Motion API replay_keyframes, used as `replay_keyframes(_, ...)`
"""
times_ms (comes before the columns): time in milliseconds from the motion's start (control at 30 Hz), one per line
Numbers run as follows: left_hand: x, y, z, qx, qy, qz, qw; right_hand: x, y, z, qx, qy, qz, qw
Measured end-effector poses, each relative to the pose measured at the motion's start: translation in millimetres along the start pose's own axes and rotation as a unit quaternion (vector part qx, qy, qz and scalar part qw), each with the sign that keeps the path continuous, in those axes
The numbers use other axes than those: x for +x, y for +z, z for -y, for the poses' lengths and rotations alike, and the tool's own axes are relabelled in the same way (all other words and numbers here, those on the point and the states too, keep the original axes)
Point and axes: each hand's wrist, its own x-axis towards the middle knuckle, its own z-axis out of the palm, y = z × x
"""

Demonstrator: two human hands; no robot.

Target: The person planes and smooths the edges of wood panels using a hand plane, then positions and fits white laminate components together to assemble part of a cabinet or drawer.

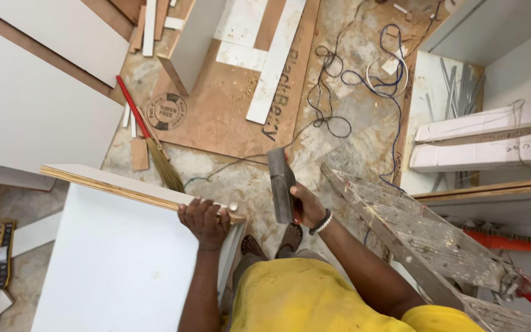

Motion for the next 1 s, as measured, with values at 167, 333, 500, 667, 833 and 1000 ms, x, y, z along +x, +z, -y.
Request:
replay_keyframes(167,-2.7,5.6,0.2,-0.014,-0.003,-0.010,1.000,-0.4,11.3,-26.7,0.095,0.016,-0.051,0.994)
replay_keyframes(333,-1.7,10.6,6.7,-0.028,0.022,-0.025,0.999,-5.3,18.1,-44.1,0.148,-0.015,-0.004,0.989)
replay_keyframes(500,-0.1,5.6,7.4,-0.044,0.035,-0.015,0.998,-18.2,43.6,-45.1,0.113,-0.039,-0.051,0.992)
replay_keyframes(667,6.0,-5.1,-3.8,-0.055,-0.004,0.004,0.998,-13.0,62.0,-26.0,0.142,-0.030,-0.007,0.989)
replay_keyframes(833,8.5,-12.7,-5.6,-0.053,-0.004,0.033,0.998,-24.0,65.7,-35.7,0.155,-0.035,-0.013,0.987)
replay_keyframes(1000,3.6,-5.0,-3.9,-0.047,0.004,0.014,0.999,-42.0,46.2,-44.8,0.072,-0.035,-0.024,0.996)
